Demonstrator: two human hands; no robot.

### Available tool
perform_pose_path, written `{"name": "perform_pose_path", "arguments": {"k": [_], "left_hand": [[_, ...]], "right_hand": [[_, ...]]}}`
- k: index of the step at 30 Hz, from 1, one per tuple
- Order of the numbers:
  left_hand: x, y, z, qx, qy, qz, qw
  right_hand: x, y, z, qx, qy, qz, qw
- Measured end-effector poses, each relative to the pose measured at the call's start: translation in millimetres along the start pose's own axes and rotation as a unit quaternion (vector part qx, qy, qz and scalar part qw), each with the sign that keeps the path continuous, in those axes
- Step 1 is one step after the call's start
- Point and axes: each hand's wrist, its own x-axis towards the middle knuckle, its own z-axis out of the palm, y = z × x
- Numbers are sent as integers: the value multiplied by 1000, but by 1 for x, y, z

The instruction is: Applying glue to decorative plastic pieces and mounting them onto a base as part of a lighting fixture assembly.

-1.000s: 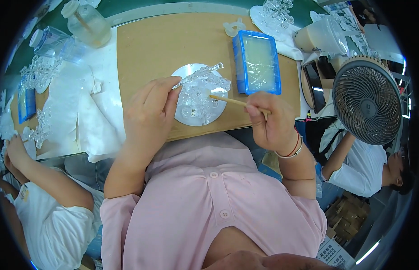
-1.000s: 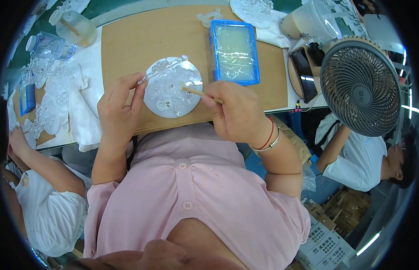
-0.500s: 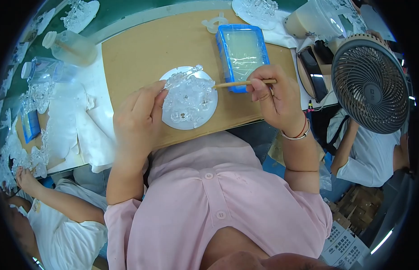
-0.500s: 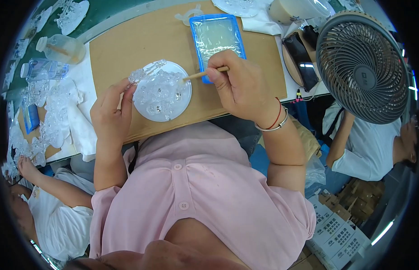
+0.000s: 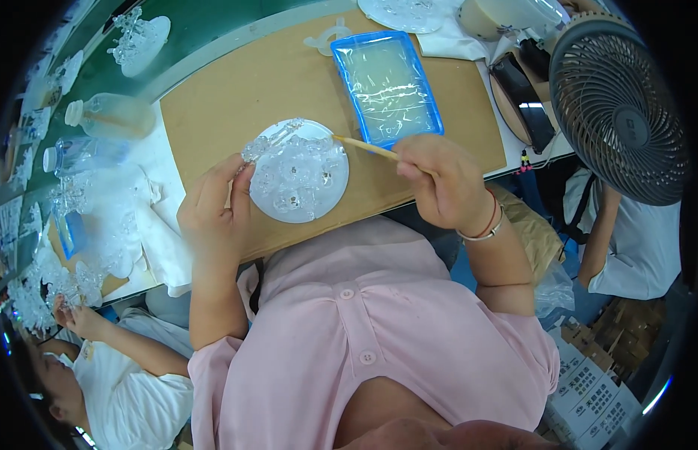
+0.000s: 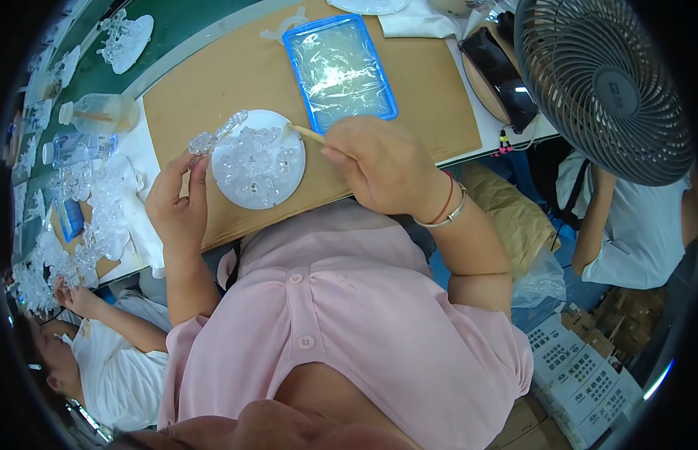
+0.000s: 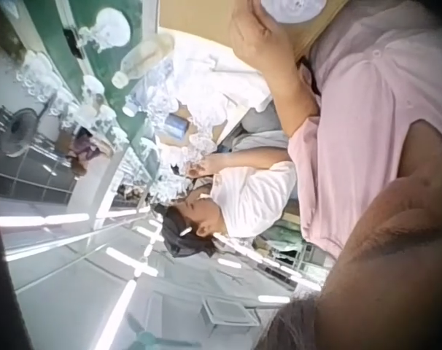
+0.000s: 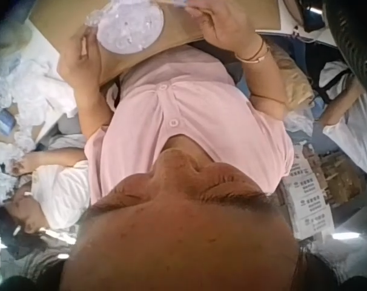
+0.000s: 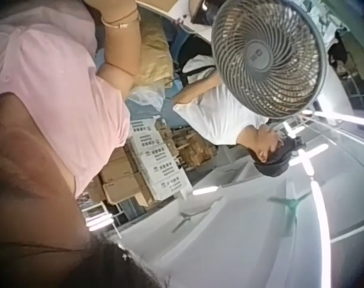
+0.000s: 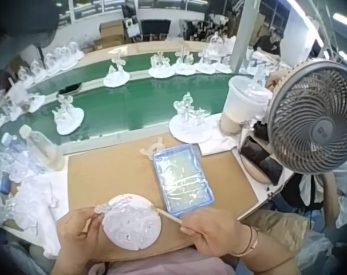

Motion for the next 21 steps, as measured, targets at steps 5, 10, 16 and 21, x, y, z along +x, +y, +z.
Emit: {"name": "perform_pose_path", "arguments": {"k": [5, 10, 16, 21], "left_hand": [[-5, -1, 1, 9, 9, -12, 1000], [-5, -1, 1, -2, 17, -25, 1000], [-13, -1, 0, 22, 42, -23, 999], [-18, 4, -3, 23, 35, -43, 998]], "right_hand": [[-7, -6, -7, -6, -19, -53, 998], [-21, -21, -7, 55, -35, -48, 997], [-23, -31, 0, 23, -16, -45, 999], [-22, -29, 14, 67, -23, -57, 996]]}}
